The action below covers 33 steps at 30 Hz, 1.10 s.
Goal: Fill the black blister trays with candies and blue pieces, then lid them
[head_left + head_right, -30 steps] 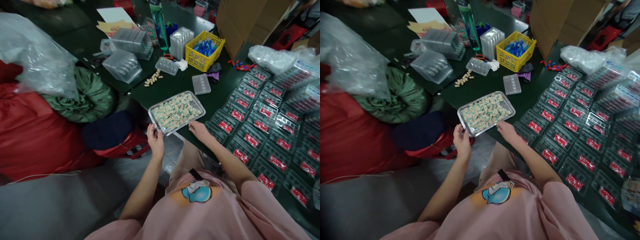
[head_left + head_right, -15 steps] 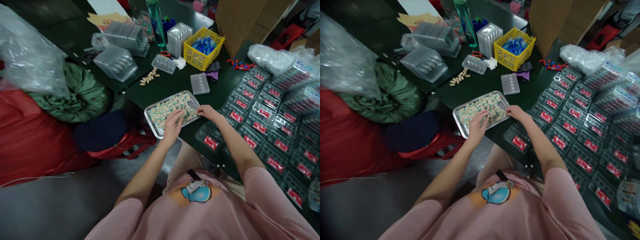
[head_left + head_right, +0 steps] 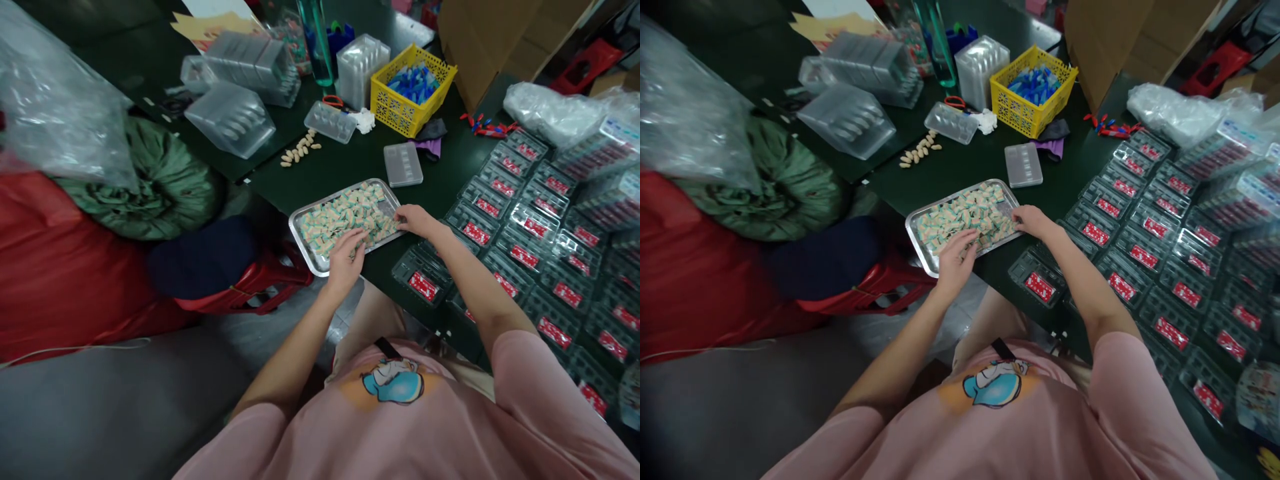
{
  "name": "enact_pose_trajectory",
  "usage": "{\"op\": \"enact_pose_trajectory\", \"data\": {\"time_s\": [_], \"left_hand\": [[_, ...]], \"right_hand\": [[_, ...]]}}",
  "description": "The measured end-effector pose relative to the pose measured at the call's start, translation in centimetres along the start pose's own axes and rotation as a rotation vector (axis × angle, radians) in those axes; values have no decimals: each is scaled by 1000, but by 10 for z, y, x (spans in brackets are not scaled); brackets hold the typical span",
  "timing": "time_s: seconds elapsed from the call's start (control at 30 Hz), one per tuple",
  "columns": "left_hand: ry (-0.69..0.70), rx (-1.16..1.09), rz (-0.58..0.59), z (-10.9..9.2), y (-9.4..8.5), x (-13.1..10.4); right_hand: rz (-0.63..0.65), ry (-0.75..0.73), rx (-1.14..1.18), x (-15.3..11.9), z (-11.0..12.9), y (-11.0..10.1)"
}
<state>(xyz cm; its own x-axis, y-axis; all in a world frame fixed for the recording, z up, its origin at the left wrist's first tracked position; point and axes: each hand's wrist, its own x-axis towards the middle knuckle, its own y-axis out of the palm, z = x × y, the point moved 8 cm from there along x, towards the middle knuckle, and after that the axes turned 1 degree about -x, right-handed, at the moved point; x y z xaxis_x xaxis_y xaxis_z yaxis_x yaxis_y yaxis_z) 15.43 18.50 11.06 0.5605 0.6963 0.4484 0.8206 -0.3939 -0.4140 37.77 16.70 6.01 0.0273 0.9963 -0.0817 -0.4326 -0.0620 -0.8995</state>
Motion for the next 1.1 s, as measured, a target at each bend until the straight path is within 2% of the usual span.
{"op": "enact_pose_trajectory", "data": {"time_s": [0.17, 0.33, 0.6, 0.73, 0.83, 0.97, 1.1], "left_hand": [[-71, -79, 4, 2, 14, 4], [-96, -117, 20, -2, 28, 7], [-131, -123, 26, 1, 27, 3], [-157, -136, 26, 3, 25, 4], [-198, -160, 31, 8, 30, 7], [-310, -290, 20, 17, 41, 9], [-339, -391, -9, 14, 41, 8]], "right_hand": [[-22, 33, 83, -6, 1, 1], [-24, 20, 37, -7, 2, 5], [-13, -25, -12, -1, 2, 9], [-45, -14, 22, -3, 3, 3], [-129, 29, 157, -11, 6, -8], [-324, 77, 515, -31, 20, -21], [-318, 65, 868, -45, 47, -11]]}}
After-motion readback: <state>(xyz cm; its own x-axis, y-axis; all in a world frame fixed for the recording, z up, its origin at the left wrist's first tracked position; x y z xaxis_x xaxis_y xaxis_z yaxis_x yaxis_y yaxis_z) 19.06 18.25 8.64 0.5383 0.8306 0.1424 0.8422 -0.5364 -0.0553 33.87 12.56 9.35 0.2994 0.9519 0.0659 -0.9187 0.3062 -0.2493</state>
